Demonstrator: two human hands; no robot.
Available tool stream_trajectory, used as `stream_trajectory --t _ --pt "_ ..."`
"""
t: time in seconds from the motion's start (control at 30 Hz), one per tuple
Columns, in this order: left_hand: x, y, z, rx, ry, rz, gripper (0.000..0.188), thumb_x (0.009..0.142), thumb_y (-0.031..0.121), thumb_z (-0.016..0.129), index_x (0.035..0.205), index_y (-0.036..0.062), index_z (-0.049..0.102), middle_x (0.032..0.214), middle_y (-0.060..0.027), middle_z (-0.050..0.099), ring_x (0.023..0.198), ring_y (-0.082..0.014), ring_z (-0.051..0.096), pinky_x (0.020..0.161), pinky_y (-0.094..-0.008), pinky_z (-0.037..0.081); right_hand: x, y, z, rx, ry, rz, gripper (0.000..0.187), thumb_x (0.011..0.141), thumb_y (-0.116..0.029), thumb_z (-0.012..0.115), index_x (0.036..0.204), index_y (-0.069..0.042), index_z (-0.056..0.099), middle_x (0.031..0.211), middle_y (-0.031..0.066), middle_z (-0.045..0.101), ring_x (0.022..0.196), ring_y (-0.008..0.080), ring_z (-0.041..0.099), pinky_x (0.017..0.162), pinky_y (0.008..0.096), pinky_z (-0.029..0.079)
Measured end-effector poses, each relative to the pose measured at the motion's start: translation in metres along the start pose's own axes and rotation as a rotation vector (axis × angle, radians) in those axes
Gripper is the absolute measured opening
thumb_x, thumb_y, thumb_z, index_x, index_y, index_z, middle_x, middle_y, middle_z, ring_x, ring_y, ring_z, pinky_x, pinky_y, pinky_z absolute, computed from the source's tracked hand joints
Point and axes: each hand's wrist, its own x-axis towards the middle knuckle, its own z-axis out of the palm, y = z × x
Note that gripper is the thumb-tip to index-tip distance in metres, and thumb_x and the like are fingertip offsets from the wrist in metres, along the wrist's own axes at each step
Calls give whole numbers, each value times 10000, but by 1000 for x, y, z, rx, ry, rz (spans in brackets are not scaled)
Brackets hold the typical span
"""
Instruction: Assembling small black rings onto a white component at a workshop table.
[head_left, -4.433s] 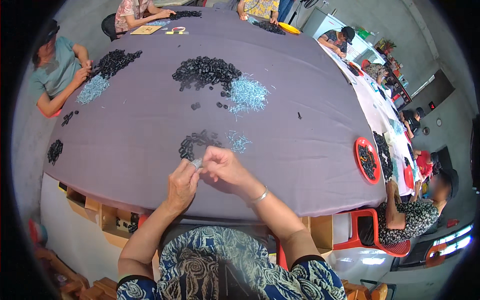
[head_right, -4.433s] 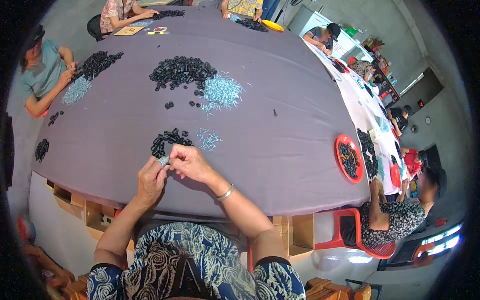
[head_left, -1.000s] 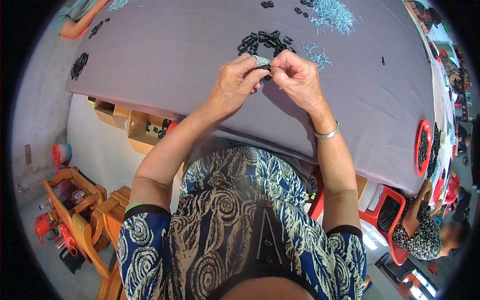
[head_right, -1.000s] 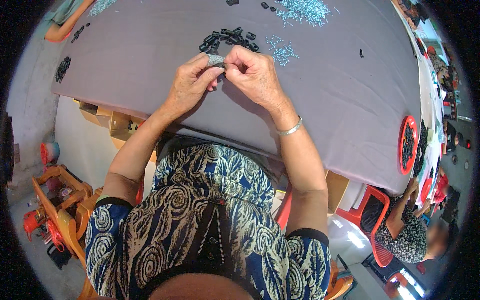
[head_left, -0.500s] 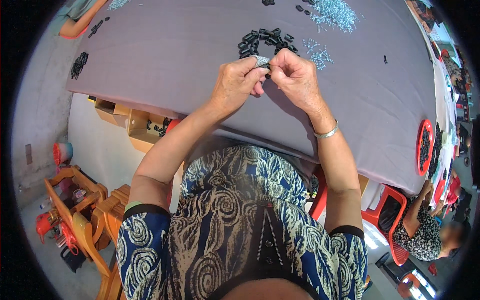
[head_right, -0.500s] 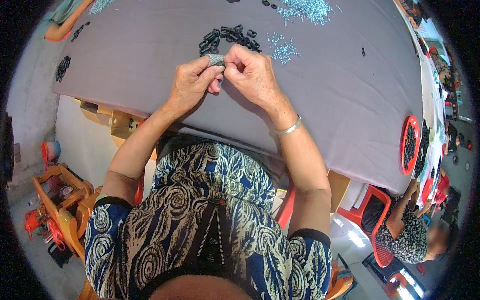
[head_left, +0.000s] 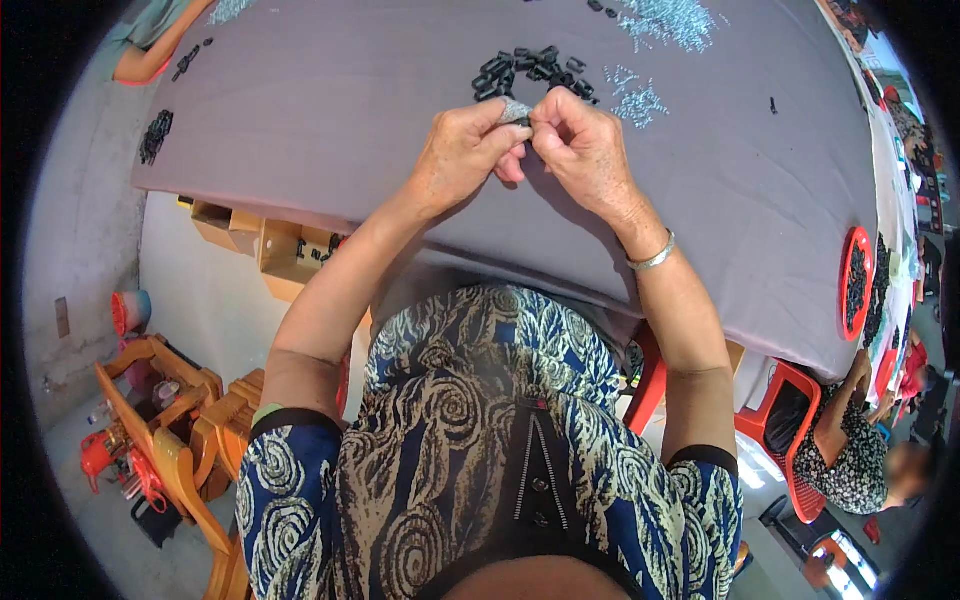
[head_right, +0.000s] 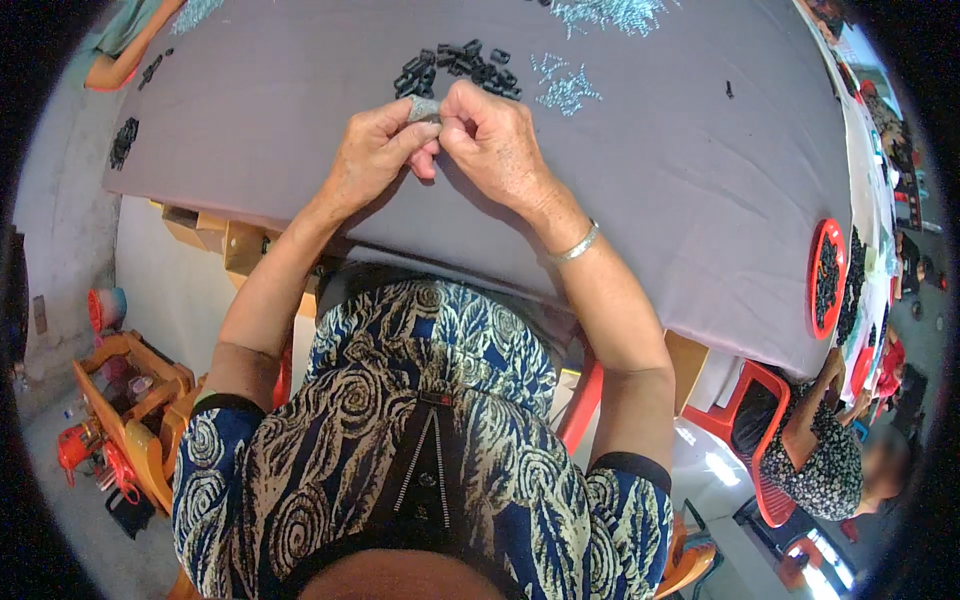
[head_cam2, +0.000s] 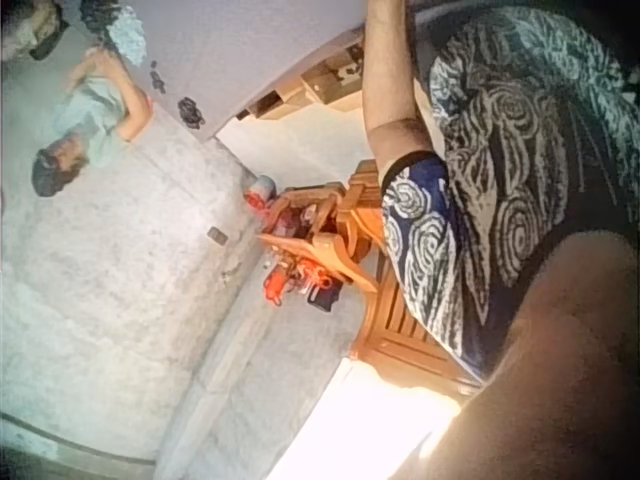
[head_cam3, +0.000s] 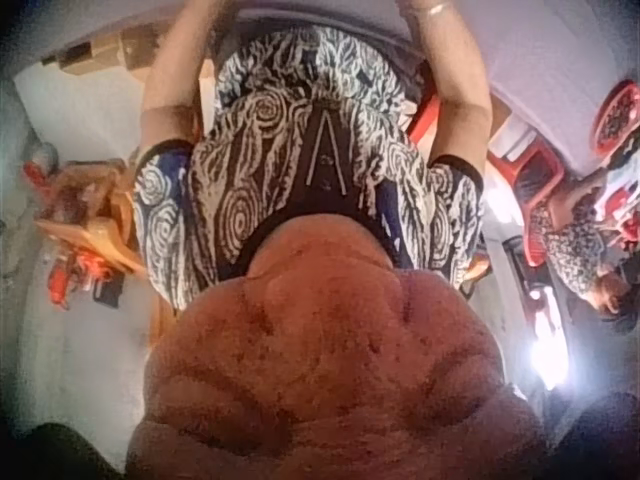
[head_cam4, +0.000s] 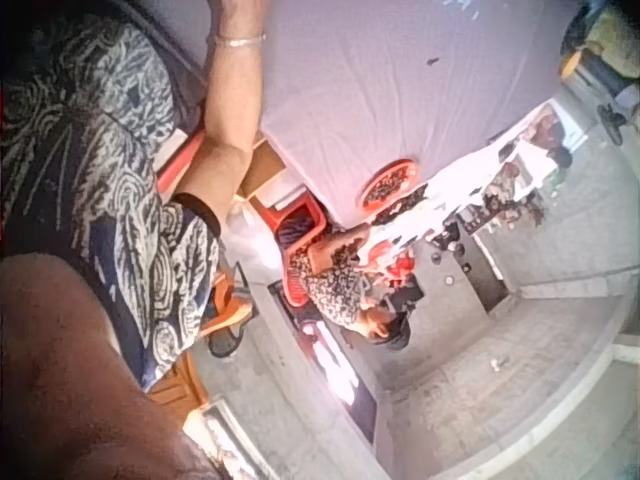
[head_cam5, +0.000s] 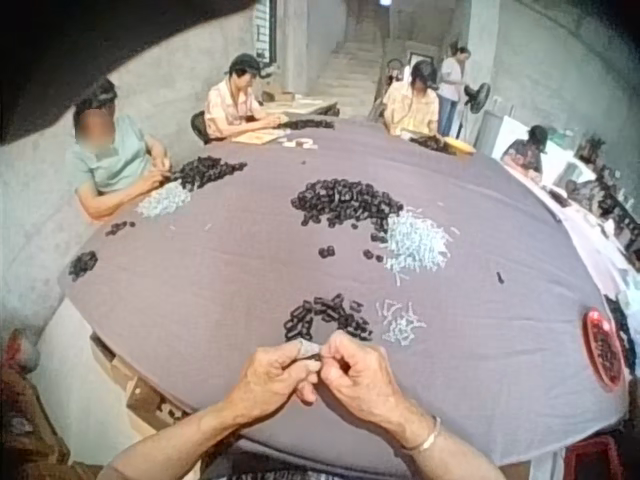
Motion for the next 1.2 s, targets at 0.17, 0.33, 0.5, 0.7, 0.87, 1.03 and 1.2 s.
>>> stream_trajectory --t 0.17,0.33,0.5,0.7,0.87,1.03,1.2 --pt "-2 0 0 -67 -49 38 144 921 80 519 968 -32 597 770 -30 589 606 -95 593 573 -242 524 2 -11 -6 -46 -5 7 61 796 -32 554 756 -25 508 635 126 548 555 177 563 541 317 468" --pt "-7 0 6 -5 -21 -6 176 924 112 509 1014 -3 607 722 -17 581 599 -78 574 546 -224 482 -3 -9 -10 -2 -17 -29 73 770 -18 545 747 -30 477 624 120 536 560 170 570 531 323 467" --pt "-13 2 4 -7 -12 32 184 927 113 508 1039 9 611 730 -19 583 597 -79 567 547 -224 485 -4 -13 -3 50 0 -82 58 769 1 522 745 -16 472 600 134 537 532 207 574 515 341 465" --pt "-11 6 9 226 61 153 136 912 67 512 934 -26 609 735 -68 604 583 -118 609 488 -248 471 -1 -10 -9 -4 -26 -92 56 781 -54 546 746 -19 521 601 97 541 546 149 526 515 316 439" --pt "-12 16 15 325 138 248 118 893 54 530 877 -30 611 674 -48 591 558 -95 582 478 -229 455 0 -20 -14 -19 -66 -76 72 766 -41 548 746 -9 487 611 138 527 543 273 544 516 363 438" --pt "-11 10 13 312 140 261 115 892 53 536 869 -29 613 694 -48 598 563 -99 592 469 -228 457 0 -17 -16 29 -90 -49 75 773 -36 549 744 -13 484 583 115 508 517 212 522 505 345 431" --pt "-12 7 12 230 124 179 105 886 44 542 858 -32 609 719 -74 606 573 -126 619 483 -244 478 0 -15 -15 116 -122 6 84 798 -30 539 741 -19 479 567 71 521 508 121 523 468 307 426"
